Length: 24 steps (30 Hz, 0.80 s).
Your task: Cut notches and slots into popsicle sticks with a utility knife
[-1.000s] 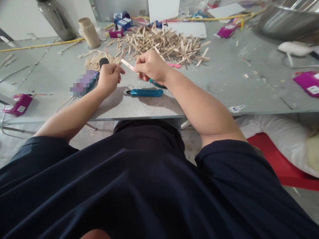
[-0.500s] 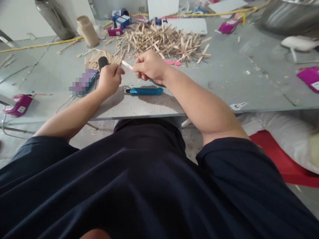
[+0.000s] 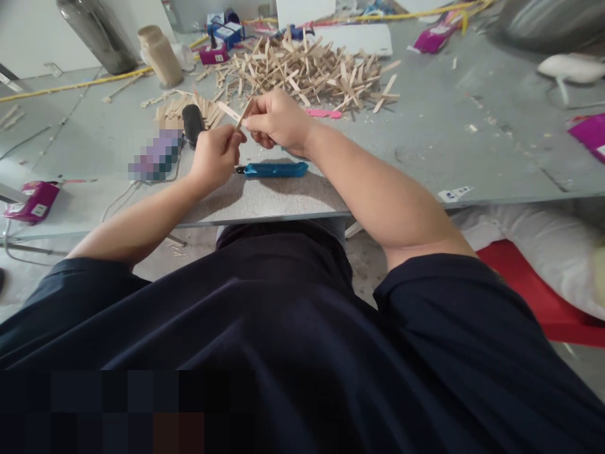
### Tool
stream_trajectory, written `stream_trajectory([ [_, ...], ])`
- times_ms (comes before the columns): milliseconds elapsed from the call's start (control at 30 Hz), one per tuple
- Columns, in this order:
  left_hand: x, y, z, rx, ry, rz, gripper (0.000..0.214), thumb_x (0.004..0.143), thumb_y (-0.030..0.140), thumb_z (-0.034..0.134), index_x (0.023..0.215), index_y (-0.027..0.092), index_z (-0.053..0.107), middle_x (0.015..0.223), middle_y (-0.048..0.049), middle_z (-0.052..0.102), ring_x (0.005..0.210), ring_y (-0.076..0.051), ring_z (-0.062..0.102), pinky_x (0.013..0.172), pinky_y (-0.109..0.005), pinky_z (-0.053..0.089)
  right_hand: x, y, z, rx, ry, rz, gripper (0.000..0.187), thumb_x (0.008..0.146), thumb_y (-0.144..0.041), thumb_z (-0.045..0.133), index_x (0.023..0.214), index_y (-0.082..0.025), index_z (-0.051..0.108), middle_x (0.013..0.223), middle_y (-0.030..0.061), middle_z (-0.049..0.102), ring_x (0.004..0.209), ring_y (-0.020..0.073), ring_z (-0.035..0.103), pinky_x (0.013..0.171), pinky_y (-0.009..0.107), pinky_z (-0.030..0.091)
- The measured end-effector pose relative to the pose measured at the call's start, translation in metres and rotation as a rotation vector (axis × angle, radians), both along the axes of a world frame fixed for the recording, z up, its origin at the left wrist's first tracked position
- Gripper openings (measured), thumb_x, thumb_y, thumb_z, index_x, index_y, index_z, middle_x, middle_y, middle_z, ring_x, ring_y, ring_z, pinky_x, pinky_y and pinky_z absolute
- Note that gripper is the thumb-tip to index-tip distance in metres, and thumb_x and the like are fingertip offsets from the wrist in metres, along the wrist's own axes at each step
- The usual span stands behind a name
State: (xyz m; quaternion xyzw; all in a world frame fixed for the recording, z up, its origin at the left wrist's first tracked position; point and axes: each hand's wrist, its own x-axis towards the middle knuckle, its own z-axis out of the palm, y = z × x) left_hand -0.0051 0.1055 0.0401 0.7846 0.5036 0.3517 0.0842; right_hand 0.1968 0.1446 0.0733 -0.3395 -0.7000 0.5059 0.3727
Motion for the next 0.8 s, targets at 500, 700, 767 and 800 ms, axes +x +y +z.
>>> stream_trajectory([
  [500,0.011,-0.015,0.029,-0.291,-0.438,-0.093,0.033,0.109,0.011,0.053,0.079,0.022,0.062,0.057,0.0057,0.053,0.049,-0.008,0.042,0.055,-0.026,0.035,0.007,-0.008,-0.002,0.268,-0.093,-0.100,0.032,0.082,-0.064,0.091,0.087,-0.037,0.075,0.098,0.0024,0.080,0.096,0.0235,0.073,0.081,0.033,0.058],
  [700,0.012,-0.015,0.026,-0.263,-0.406,-0.042,0.033,0.108,0.011,0.056,0.079,0.024,0.064,0.059,0.0041,0.056,0.054,-0.010,0.050,0.063,-0.030,0.042,0.008,-0.003,-0.009,0.338,-0.054,-0.113,0.018,0.088,-0.053,0.086,0.086,-0.038,0.077,0.096,0.0018,0.080,0.097,0.0244,0.076,0.090,0.037,0.061],
  [767,0.011,-0.013,0.024,-0.240,-0.384,-0.027,0.032,0.108,0.013,0.057,0.080,0.024,0.065,0.057,0.0042,0.055,0.054,-0.011,0.050,0.064,-0.032,0.042,0.009,-0.004,-0.009,0.335,-0.101,-0.129,0.019,0.088,-0.055,0.085,0.083,-0.038,0.076,0.097,0.0023,0.080,0.099,0.0259,0.076,0.087,0.038,0.061],
  [800,0.011,-0.012,0.023,-0.231,-0.375,-0.025,0.033,0.108,0.013,0.058,0.079,0.025,0.065,0.056,0.0044,0.053,0.053,-0.011,0.049,0.063,-0.032,0.041,0.009,-0.006,-0.009,0.325,-0.122,-0.140,0.020,0.087,-0.056,0.085,0.082,-0.039,0.076,0.098,0.0025,0.081,0.100,0.0268,0.075,0.085,0.039,0.061],
])
